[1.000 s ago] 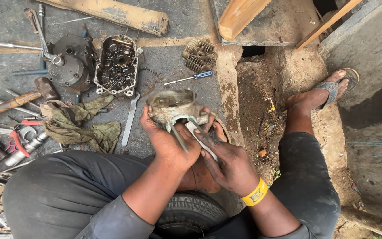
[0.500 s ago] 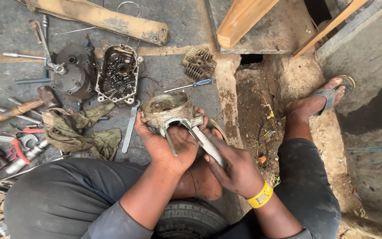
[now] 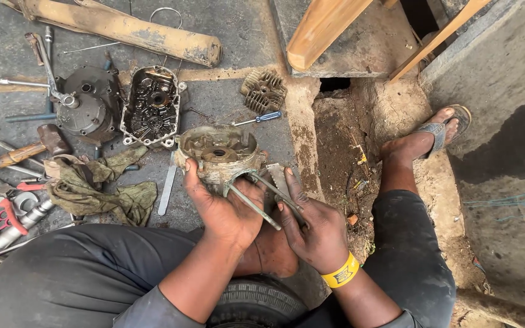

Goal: Repairing and cleaning motorcycle engine components using manual tools.

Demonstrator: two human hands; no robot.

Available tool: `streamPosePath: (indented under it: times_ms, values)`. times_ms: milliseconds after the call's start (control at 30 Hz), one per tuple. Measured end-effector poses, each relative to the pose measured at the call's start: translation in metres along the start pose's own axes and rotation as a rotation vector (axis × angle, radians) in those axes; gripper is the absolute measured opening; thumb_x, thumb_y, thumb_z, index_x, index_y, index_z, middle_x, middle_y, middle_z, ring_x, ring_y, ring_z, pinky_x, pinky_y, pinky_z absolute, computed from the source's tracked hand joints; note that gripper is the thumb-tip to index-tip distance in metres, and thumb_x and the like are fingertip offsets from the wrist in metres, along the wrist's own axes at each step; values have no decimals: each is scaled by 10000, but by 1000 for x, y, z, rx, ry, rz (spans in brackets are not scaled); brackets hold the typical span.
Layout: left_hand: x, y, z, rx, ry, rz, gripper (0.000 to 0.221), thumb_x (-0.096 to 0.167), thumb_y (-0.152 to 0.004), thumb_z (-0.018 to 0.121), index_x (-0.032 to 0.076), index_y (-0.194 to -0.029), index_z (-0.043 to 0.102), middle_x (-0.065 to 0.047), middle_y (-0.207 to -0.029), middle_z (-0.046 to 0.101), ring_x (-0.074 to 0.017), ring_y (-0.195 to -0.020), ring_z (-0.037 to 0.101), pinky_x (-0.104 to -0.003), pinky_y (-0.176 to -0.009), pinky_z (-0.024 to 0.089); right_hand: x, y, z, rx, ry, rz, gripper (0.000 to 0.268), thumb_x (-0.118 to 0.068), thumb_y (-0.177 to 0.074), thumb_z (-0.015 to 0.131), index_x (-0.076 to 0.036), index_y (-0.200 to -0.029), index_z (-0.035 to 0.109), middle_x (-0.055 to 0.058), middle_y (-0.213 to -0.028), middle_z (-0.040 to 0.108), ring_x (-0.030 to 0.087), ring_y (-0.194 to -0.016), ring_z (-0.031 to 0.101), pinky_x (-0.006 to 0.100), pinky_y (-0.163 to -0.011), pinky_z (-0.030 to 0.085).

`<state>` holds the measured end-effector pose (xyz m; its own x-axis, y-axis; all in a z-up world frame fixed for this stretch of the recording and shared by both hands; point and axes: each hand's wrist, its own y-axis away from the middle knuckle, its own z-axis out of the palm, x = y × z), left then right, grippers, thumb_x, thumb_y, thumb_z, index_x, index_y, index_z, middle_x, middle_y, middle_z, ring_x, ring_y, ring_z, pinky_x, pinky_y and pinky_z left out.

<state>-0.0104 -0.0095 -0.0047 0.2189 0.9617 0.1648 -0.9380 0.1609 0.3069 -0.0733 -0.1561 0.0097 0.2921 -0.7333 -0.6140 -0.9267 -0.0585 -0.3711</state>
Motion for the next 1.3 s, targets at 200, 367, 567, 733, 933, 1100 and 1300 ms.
streamPosePath:
  times_ms: [200, 367, 567, 733, 933, 1100, 1300]
  values:
    - [-7, -2, -10, -17, -109, 66, 849, 702, -801, 636, 173, -1447, 480, -66, -1401, 560, -273, -1271, 546, -506, -1103, 435, 5, 3, 0, 1, 4, -149, 589, -121, -930, 742, -70, -1483, 545, 102, -706, 626, 213, -507, 569, 353, -515, 469]
    - [-6, -1, -5, -28, -89, 53, 869, 719, -798, 616, 156, -1445, 479, -80, -1396, 567, -284, -1277, 549, -504, -1130, 427, -1, 0, 1, -22, -4, -49, 542, -110, -895, 750, -49, -1412, 595, 121, -691, 647, 220, -446, 556, 358, -463, 455]
    - [-3, -3, -9, 9, -85, 54, 878, 743, -804, 591, 142, -1437, 489, -91, -1362, 570, -286, -1240, 544, -501, -1110, 411, 4, 3, 6, -43, 3, -38, 531, -114, -881, 752, -17, -1384, 613, 104, -592, 601, 221, -440, 567, 368, -450, 449]
    - [-5, -3, -8, 13, -88, 53, 861, 734, -798, 588, 137, -1412, 496, -93, -1330, 584, -285, -1228, 561, -501, -1104, 421, 12, 10, 13, -65, 29, -20, 493, -123, -862, 765, -26, -1330, 646, 98, -592, 616, 216, -438, 583, 368, -445, 462]
    - [-15, -2, -21, 42, -47, 95, 787, 701, -798, 602, 182, -1380, 501, -39, -1297, 595, -251, -1190, 568, -512, -1091, 435, 0, 14, 20, -33, 19, 32, 631, -81, -835, 771, -45, -1435, 579, 145, -621, 597, 276, -489, 606, 400, -500, 496]
    - [-25, 2, -27, 36, -123, 178, 739, 676, -855, 637, 130, -1345, 552, -69, -1234, 628, -270, -1144, 592, -497, -1039, 457, -7, 6, 23, 51, 111, 13, 728, -74, -818, 723, -36, -1505, 488, 144, -646, 636, 315, -560, 658, 416, -563, 534]
    - [-15, -1, -17, 125, 2, 121, 722, 683, -835, 594, 163, -1335, 570, -40, -1224, 646, -241, -1102, 615, -447, -996, 506, -8, 3, 22, -11, 159, -20, 648, -84, -869, 742, -88, -1480, 529, 160, -679, 656, 310, -528, 660, 429, -521, 528]
